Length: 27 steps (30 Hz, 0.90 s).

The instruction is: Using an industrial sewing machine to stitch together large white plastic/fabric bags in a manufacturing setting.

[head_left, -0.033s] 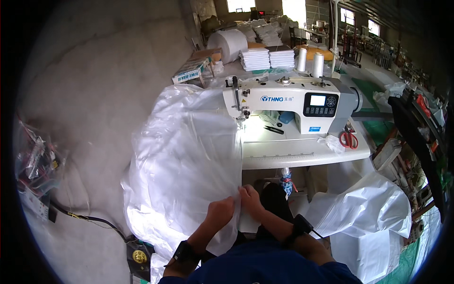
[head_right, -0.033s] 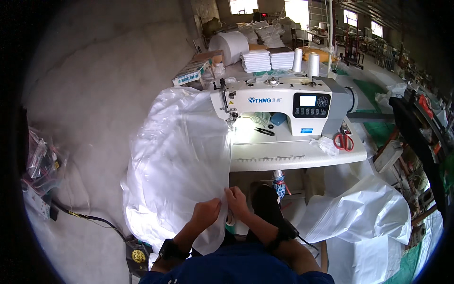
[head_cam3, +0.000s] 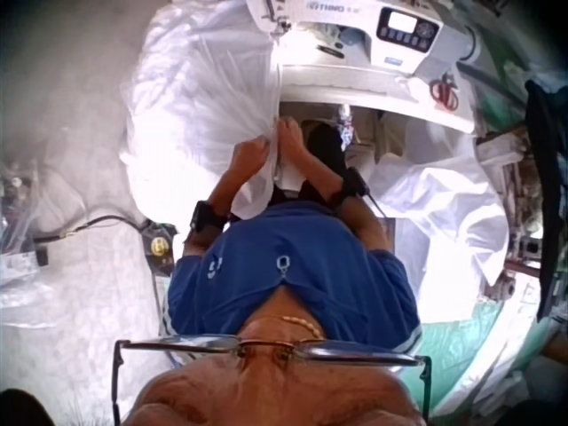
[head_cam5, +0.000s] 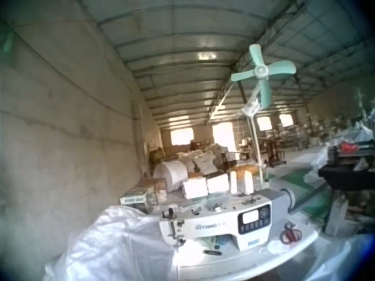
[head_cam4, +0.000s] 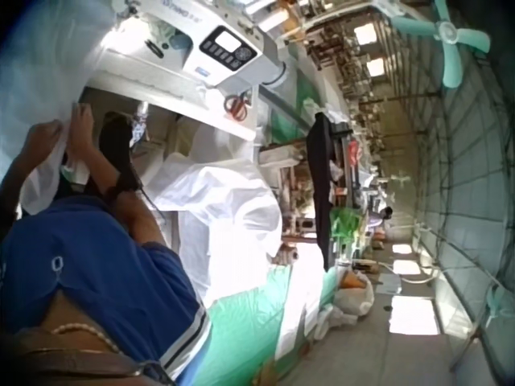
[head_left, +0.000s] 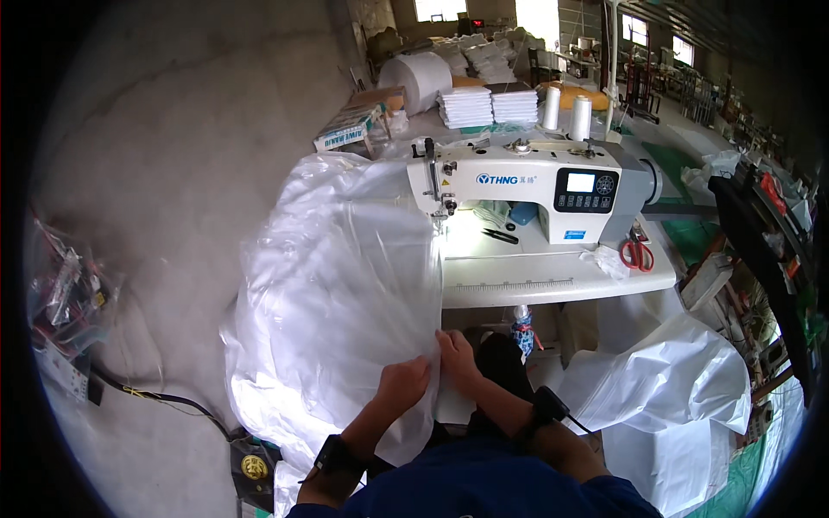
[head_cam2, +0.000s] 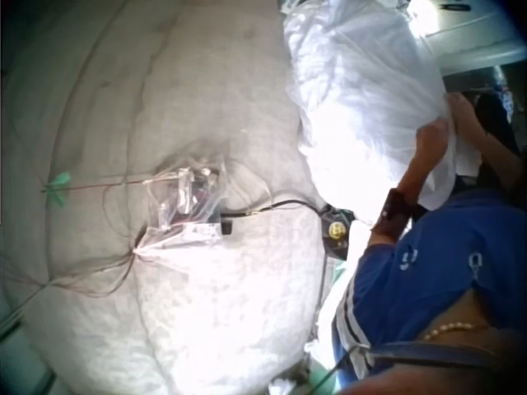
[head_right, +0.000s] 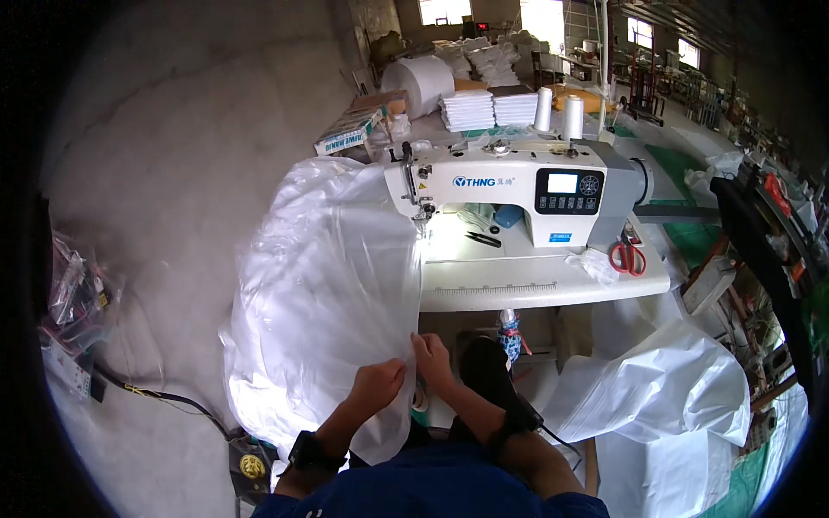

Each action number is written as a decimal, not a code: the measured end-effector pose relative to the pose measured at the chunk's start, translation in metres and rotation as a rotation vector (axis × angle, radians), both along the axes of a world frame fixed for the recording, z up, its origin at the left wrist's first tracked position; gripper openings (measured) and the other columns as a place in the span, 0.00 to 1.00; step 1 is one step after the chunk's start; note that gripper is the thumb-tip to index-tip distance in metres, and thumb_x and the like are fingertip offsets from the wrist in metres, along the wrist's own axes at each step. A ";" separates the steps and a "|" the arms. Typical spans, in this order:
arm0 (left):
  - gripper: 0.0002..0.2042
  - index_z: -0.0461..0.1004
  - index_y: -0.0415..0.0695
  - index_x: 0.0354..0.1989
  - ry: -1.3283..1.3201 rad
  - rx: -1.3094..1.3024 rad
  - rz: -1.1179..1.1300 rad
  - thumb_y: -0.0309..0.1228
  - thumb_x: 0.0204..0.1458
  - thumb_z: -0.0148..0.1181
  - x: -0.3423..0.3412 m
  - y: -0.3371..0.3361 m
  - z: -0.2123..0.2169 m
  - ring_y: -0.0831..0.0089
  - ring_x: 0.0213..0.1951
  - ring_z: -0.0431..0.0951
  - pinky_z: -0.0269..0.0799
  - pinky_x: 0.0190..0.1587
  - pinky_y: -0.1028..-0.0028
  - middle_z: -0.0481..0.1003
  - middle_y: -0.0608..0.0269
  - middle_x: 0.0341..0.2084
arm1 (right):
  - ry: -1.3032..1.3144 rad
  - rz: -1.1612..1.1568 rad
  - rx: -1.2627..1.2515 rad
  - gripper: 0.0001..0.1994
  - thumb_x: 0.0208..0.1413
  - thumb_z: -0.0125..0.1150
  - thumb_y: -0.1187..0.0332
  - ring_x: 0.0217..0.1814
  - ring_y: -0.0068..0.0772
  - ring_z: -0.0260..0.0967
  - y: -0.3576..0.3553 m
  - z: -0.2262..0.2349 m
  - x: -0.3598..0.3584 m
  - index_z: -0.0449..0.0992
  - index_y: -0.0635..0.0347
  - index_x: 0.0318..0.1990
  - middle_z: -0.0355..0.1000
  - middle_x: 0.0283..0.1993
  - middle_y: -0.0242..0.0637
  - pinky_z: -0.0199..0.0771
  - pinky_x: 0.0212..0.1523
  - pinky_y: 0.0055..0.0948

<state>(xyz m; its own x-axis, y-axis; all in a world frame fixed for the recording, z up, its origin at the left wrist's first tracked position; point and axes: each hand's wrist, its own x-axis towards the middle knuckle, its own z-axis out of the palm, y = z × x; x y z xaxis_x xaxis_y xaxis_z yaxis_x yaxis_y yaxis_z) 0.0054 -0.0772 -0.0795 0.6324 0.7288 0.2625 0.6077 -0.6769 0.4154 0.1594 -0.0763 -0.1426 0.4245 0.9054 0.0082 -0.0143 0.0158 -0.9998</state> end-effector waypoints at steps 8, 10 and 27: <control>0.09 0.77 0.44 0.33 0.191 -0.115 -0.148 0.36 0.55 0.55 0.001 0.013 0.039 0.50 0.33 0.79 0.74 0.38 0.56 0.78 0.50 0.27 | -0.576 -0.141 -0.008 0.22 0.60 0.50 0.68 0.38 0.55 0.77 0.044 0.029 0.004 0.65 0.68 0.60 0.76 0.33 0.56 0.75 0.37 0.45; 0.09 0.78 0.44 0.34 0.150 -0.152 -0.116 0.36 0.55 0.56 -0.011 0.016 0.042 0.51 0.34 0.79 0.75 0.39 0.58 0.78 0.51 0.29 | -0.849 -0.014 -0.173 0.25 0.60 0.50 0.67 0.34 0.52 0.78 0.034 0.043 0.009 0.61 0.67 0.63 0.76 0.30 0.53 0.76 0.35 0.46; 0.13 0.77 0.41 0.45 -0.130 0.261 0.422 0.28 0.51 0.63 -0.101 0.120 0.025 0.54 0.51 0.72 0.67 0.52 0.57 0.73 0.53 0.48 | -1.274 0.115 -0.289 0.16 0.57 0.48 0.71 0.33 0.48 0.79 0.116 0.087 0.050 0.72 0.70 0.50 0.78 0.31 0.48 0.78 0.35 0.43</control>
